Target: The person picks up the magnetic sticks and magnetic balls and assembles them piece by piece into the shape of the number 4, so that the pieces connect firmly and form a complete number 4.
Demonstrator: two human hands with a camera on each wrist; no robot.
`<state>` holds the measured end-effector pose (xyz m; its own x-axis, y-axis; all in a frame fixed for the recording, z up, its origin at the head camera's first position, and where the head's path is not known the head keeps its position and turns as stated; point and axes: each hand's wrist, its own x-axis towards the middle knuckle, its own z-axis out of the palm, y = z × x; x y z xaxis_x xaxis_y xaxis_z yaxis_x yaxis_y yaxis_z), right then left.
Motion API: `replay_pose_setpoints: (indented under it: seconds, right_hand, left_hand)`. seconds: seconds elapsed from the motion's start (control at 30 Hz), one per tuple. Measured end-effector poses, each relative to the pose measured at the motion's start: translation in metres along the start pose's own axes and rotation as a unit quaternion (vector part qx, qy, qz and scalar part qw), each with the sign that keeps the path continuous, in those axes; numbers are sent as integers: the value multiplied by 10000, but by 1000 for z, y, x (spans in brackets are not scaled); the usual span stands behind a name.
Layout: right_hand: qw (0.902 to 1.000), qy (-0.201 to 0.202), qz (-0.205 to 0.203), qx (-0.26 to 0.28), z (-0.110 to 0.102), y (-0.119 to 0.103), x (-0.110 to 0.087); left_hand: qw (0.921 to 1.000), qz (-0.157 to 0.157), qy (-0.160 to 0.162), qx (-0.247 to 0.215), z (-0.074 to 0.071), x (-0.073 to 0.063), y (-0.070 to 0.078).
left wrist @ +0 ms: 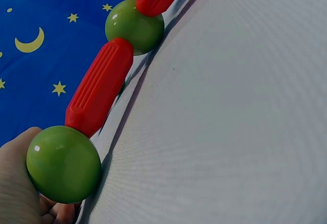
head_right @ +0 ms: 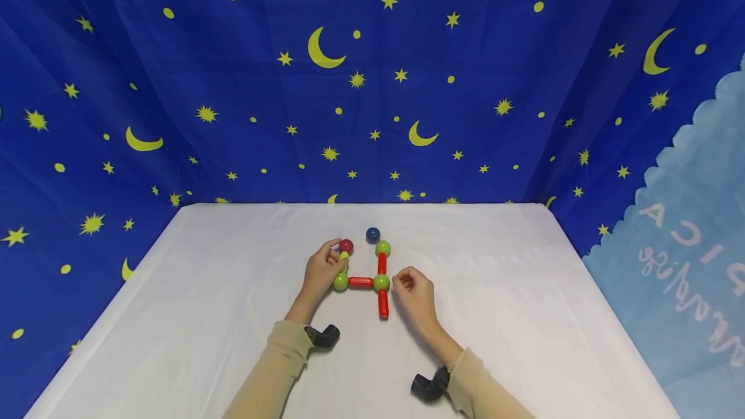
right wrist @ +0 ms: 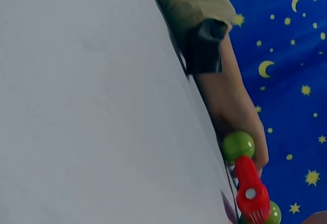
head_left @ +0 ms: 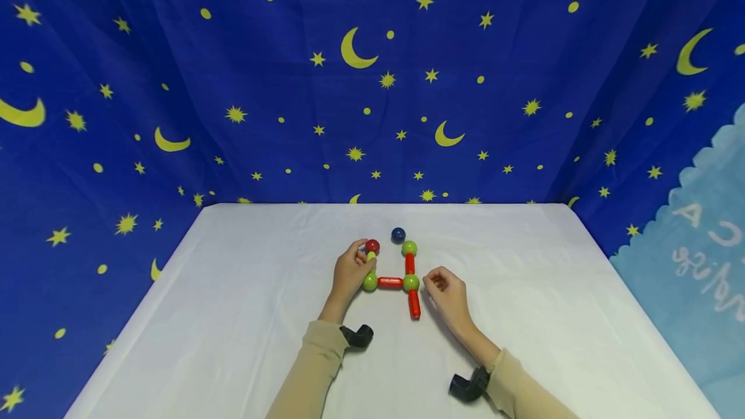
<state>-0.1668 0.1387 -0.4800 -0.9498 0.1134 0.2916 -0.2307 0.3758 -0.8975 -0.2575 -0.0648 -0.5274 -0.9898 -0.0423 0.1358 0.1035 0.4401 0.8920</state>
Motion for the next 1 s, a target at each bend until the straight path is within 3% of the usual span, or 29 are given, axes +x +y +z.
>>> replay_pose_setpoints:
  seconds: [0.33, 0.57, 1.0]
  right_hand:
    - [9973, 481, -489, -275, 4, 8, 18]
    - [9948, 663, -712, -298, 11, 42, 41]
    - [9949, 477, -874, -170, 17, 53, 60]
  left_hand:
    - [10000, 70, 50, -18, -1, 1, -2]
    - [10000, 70, 36, -3, 1, 1, -2]
    - [10000, -19, -24, 3, 2, 1, -3]
